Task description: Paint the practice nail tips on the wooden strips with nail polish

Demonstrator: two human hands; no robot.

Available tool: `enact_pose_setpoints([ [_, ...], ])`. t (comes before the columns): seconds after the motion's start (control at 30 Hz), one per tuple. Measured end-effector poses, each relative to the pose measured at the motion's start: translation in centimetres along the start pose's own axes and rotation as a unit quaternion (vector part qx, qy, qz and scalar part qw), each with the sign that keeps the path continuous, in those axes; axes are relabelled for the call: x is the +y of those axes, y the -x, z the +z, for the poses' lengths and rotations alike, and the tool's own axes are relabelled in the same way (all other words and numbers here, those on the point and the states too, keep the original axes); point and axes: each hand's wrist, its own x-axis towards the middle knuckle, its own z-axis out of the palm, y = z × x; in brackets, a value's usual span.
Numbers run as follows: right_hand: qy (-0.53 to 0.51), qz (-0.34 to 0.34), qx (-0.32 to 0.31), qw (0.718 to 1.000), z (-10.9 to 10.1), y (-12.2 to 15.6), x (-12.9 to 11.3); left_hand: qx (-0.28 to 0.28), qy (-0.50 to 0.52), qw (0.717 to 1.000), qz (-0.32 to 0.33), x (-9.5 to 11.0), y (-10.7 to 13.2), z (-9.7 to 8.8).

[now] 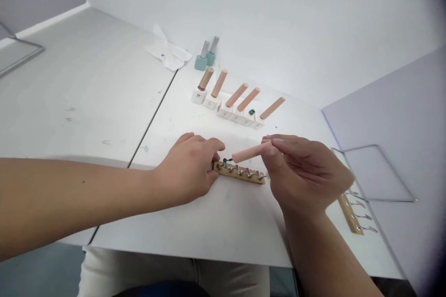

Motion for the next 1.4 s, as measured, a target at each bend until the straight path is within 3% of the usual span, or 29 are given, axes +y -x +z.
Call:
enact_pose_setpoints([
  [0.23,-0.063,0.003,-0.001,0.998,-0.1,0.0,-0.2,0.001,0.002,1.0,0.003,0.1,0.0,0.1],
  [0.6,0.057,0.061,0.027,0.996,0.1,0.2,0.1,0.006,-0.003,1.0,0.008,0.0,0.2,0.0],
  [0.9,0.028,0.008,0.005,1.0,0.0,0.1,0.1,0.008,0.002,1.0,0.011,-0.1,0.0,0.2],
  [1.17,-0.045,0.002,-0.006,0.999,-0.3,0.1,-0.1,0.007,0.005,1.0,0.007,-0.1,0.0,0.2],
  [1.3,-0.054,0.017,0.013,0.998,-0.8,0.1,-0.4,0.009,0.009,1.0,0.012,-0.2,0.0,0.3],
  [1.4,-0.046,0.032,0.062,0.997,-1.3,0.0,0.1,0.01,0.012,1.0,0.01,-0.2,0.1,0.2],
])
